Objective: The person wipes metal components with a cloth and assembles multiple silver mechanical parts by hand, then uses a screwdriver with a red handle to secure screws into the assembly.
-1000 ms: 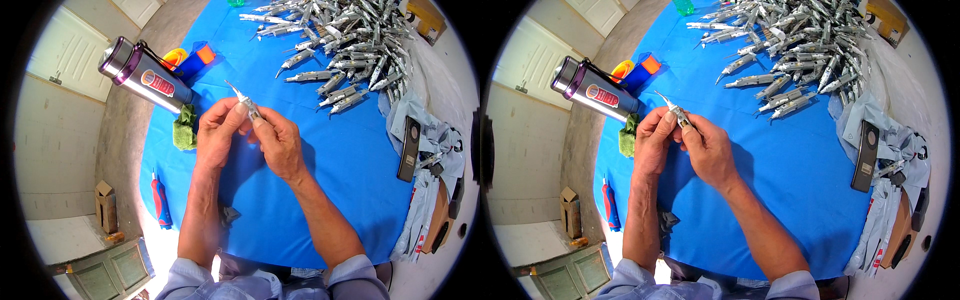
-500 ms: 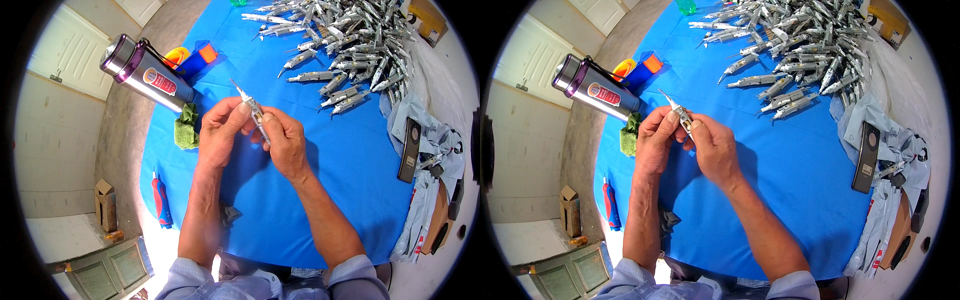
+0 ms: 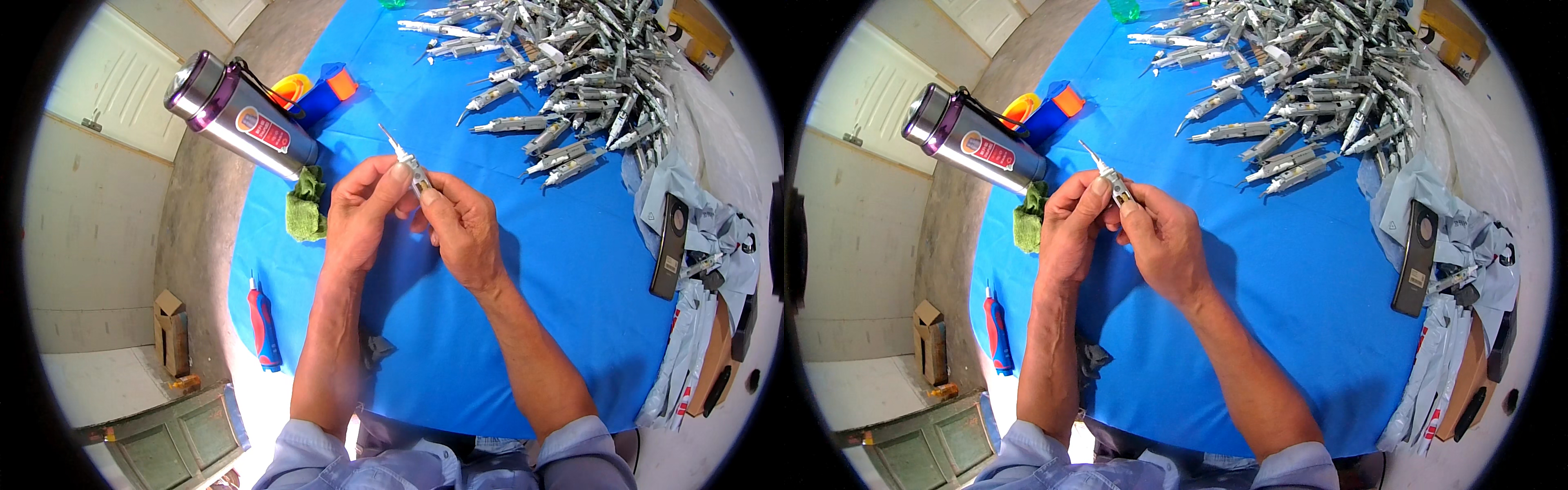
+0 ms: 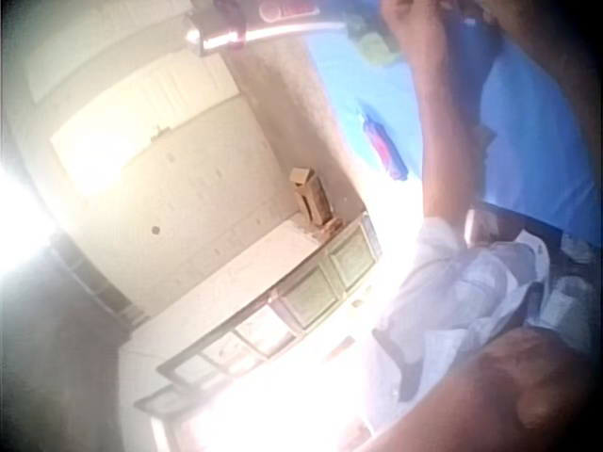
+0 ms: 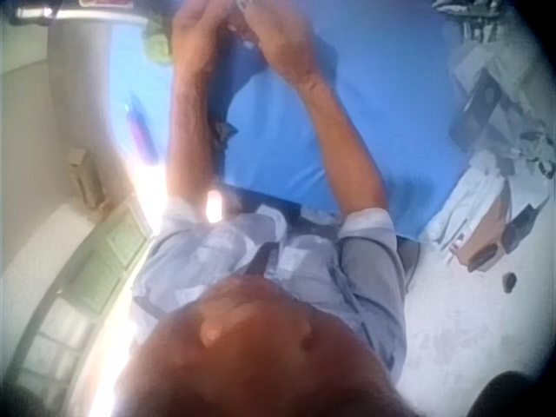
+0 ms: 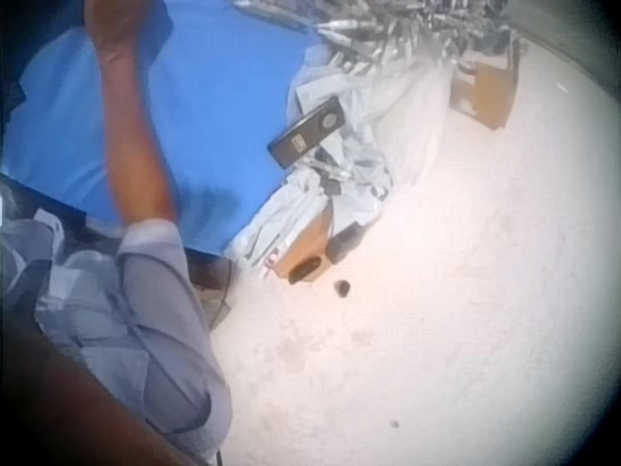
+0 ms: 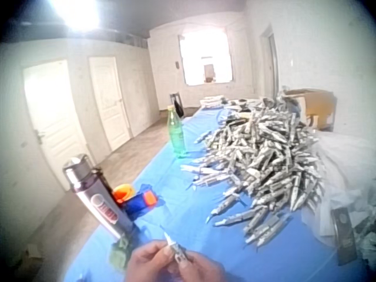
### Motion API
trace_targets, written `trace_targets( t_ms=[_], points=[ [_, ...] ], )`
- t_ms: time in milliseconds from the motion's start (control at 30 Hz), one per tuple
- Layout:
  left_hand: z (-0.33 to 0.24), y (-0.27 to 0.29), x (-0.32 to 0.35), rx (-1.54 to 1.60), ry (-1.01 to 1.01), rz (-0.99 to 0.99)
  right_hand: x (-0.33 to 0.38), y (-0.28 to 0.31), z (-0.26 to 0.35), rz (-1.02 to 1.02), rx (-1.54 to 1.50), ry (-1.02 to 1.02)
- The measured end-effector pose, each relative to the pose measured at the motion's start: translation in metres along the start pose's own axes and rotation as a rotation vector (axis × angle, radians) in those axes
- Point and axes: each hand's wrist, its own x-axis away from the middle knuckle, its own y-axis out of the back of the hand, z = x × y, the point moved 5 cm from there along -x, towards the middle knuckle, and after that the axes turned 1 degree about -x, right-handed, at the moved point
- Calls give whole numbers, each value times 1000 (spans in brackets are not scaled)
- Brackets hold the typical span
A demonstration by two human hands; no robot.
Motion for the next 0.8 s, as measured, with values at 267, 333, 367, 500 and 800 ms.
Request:
trace_targets(
  t_ms=[267, 333, 367, 500, 800],
  points=[
    [-3, -3, 2, 28, -13, 22, 0, 3, -3, -1, -104, -46],
    [-2, -3, 1, 28, -19, 23, 0, 2, -2, -3, -63, -40],
    [-1, -3, 0, 26, -22, 23, 0, 2, -1, -4, -43, -38],
    [0, -2, 0, 31, 0, 34, 0, 3, -1, -11, -96, -107],
    [0, 0, 0, 9, -2, 25, 0, 3, -2, -12, -102, -100]
  ],
)
